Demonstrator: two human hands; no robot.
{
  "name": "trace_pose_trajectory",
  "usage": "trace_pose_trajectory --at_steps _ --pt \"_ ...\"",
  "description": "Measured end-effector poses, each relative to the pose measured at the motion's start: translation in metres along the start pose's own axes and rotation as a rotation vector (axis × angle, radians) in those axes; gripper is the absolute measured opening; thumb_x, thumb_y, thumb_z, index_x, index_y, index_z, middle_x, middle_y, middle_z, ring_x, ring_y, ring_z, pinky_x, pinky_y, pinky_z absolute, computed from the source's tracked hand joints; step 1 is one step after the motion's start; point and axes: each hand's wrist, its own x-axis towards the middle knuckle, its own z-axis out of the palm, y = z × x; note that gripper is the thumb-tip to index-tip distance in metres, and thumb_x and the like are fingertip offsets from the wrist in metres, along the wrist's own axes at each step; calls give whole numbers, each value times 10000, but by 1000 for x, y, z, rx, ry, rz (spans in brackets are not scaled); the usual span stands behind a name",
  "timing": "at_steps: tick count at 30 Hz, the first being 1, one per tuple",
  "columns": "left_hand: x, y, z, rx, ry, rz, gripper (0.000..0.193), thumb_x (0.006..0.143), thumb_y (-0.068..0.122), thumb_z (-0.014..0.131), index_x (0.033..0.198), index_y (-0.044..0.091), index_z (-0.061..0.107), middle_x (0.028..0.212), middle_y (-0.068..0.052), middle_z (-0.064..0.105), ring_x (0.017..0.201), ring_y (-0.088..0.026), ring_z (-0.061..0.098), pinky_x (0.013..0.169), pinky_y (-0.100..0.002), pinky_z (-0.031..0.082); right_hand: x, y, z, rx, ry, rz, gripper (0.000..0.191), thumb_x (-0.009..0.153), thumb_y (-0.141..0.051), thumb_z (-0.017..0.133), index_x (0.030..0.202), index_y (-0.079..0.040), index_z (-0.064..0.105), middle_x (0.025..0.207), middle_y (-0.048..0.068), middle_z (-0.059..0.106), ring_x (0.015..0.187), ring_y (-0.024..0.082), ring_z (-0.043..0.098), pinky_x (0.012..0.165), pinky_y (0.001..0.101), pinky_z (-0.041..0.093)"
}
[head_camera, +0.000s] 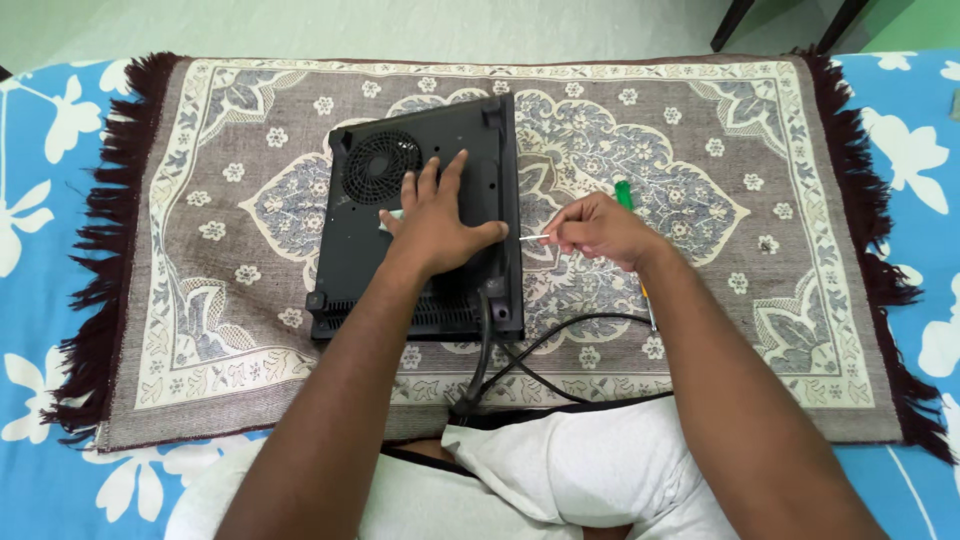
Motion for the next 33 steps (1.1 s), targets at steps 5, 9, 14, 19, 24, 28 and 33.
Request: trace_pose_trajectory --at_steps 5,9,14,19,24,28,33 --pt "-3 -32 3 150 -86 -70 1110 754 585 787 1630 347 147 1717 -114 64 1571 -411 4 1153 -769 37 1 16 6 -195 34 203 173 883 -105 677 986 -27 793 832 13 780 676 73 634 624 236 518" --pt "-7 -53 -15 147 -109 -150 1060 794 583 757 1631 362 146 1720 -105 61 1581 -385 21 1183 -731 79 -3 18 1 -208 58 228 207 897 -161 695 1014 -27 802 856 76 766 730 127 624 665 303 478" --pt "-11 -90 -56 156 -48 -218 966 847 573 700 1634 312 203 1726 -98 115 1572 -363 155 1215 -616 240 -16 11 -25 -404 260 301 294 883 -296 775 1073 -70 778 970 125 774 873 205 707 841 358 530" --pt "-31 -149 -70 -84 -7 -277 941 849 499 719 1618 176 285 1640 -187 327 1494 -380 359 1190 -505 335 -30 21 -51 -543 661 381 416 928 -339 749 1246 -76 693 1164 142 714 1033 265 696 938 436 522" --pt "-21 -181 -64 -109 -84 -427 870 898 471 677 1626 189 295 1551 -219 468 1424 -394 479 1168 -512 385 -31 40 -52 -695 662 467 562 824 -343 863 1273 -70 663 1168 159 715 1063 295 690 967 443 517" --pt "-10 -193 -53 -159 -116 -375 809 916 467 664 1599 159 359 1452 -227 583 1351 -368 564 1132 -481 421 -51 43 -72 -740 863 584 402 898 -185 729 1298 -158 724 1214 127 748 1113 298 707 978 488 531" --pt "-3 -190 -48 -192 -145 -374 632 957 421 621 1515 139 529 1321 -195 689 1045 -315 713 967 -465 538 -55 24 -63 -1224 952 425 675 777 -433 852 1318 -96 628 1357 199 602 1246 405 555 994 622 393"
